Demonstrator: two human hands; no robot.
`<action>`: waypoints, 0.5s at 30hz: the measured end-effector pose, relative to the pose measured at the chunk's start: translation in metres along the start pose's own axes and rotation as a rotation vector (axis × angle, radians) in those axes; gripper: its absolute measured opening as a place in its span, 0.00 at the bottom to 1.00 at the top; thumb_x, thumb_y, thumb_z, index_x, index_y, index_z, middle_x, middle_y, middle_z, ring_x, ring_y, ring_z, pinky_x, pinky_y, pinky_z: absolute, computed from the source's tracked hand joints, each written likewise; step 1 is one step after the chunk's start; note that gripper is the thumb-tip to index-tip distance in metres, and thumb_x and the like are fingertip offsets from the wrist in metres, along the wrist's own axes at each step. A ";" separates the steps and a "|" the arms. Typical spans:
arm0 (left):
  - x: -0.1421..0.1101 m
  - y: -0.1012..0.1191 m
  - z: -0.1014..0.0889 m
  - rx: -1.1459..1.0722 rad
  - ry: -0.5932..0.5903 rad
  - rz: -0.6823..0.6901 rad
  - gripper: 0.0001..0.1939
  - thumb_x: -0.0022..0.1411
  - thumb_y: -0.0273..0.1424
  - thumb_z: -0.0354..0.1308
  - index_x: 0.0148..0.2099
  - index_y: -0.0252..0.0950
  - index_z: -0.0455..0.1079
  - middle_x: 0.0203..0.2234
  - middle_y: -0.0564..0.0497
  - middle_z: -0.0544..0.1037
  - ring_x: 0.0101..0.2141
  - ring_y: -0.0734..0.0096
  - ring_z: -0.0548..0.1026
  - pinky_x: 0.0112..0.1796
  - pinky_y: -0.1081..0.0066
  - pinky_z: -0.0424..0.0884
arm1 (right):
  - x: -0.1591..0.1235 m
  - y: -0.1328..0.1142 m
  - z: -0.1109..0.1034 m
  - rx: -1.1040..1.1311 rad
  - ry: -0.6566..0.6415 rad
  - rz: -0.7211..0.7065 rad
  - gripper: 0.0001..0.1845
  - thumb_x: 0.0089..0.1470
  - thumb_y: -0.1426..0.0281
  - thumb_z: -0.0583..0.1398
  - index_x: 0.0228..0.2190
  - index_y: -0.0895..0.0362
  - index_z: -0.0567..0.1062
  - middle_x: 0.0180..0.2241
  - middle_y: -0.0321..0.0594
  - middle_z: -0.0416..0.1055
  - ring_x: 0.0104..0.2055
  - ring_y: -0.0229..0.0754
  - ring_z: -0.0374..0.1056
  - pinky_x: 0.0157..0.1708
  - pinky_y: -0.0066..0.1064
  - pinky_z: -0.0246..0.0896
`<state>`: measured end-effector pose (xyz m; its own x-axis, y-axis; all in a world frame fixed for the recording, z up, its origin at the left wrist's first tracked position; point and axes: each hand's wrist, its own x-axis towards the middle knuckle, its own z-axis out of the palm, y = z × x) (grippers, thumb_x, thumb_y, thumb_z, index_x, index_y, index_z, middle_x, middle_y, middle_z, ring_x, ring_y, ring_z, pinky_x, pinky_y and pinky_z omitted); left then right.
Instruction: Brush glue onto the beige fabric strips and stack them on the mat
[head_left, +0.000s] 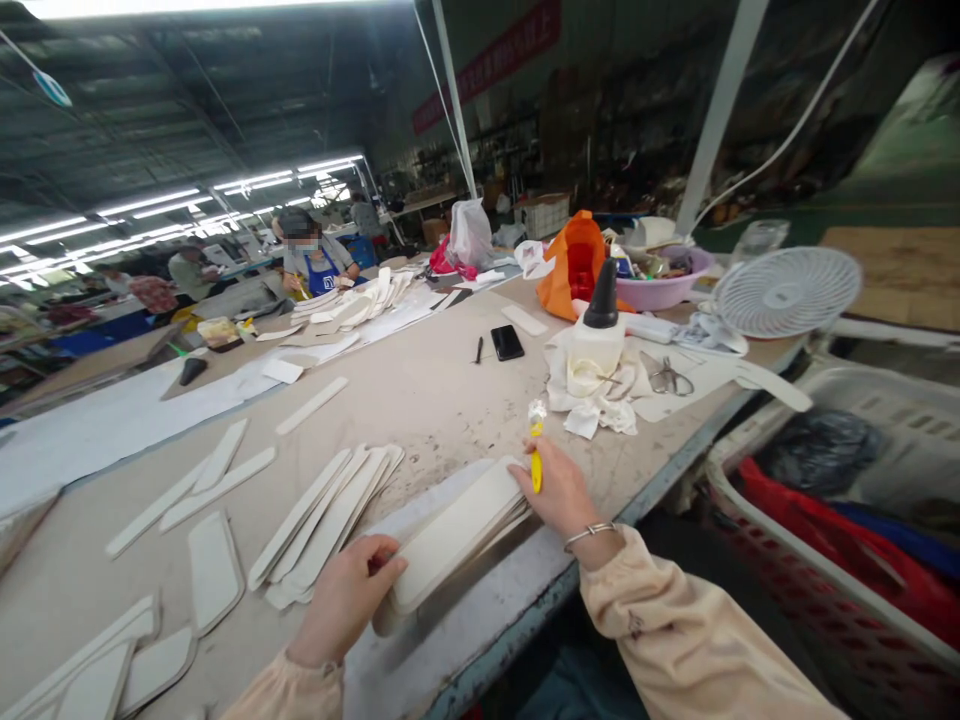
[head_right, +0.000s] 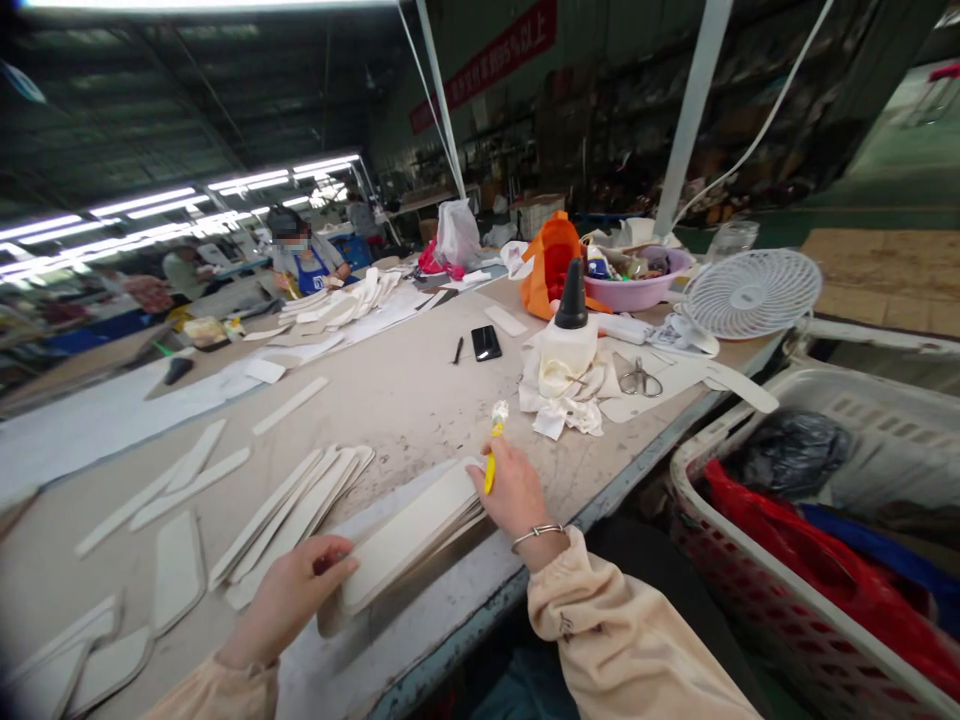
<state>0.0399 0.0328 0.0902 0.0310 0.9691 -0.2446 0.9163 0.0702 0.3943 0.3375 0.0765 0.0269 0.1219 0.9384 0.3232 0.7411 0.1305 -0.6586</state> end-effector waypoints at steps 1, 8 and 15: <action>0.001 -0.001 0.001 -0.004 0.005 0.010 0.15 0.56 0.41 0.54 0.38 0.37 0.74 0.27 0.51 0.77 0.31 0.63 0.75 0.34 0.68 0.64 | 0.000 0.001 0.000 0.013 -0.013 0.037 0.10 0.55 0.66 0.58 0.39 0.53 0.64 0.35 0.43 0.73 0.37 0.51 0.71 0.36 0.40 0.64; 0.002 -0.004 0.003 0.002 0.027 0.071 0.13 0.56 0.40 0.54 0.36 0.37 0.73 0.33 0.48 0.77 0.33 0.62 0.75 0.38 0.65 0.68 | 0.001 0.006 0.003 0.232 -0.050 0.095 0.14 0.50 0.67 0.61 0.38 0.52 0.62 0.35 0.42 0.74 0.38 0.52 0.74 0.39 0.43 0.66; 0.001 -0.003 0.002 0.021 0.082 0.146 0.19 0.57 0.38 0.52 0.48 0.35 0.72 0.45 0.43 0.75 0.38 0.60 0.75 0.39 0.62 0.70 | 0.000 -0.003 -0.003 0.545 0.062 0.004 0.14 0.51 0.67 0.62 0.35 0.52 0.60 0.46 0.45 0.72 0.44 0.47 0.72 0.42 0.40 0.67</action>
<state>0.0373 0.0329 0.0872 0.1322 0.9848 -0.1124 0.9125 -0.0767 0.4019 0.3374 0.0754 0.0308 0.1756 0.9207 0.3484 0.2934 0.2889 -0.9113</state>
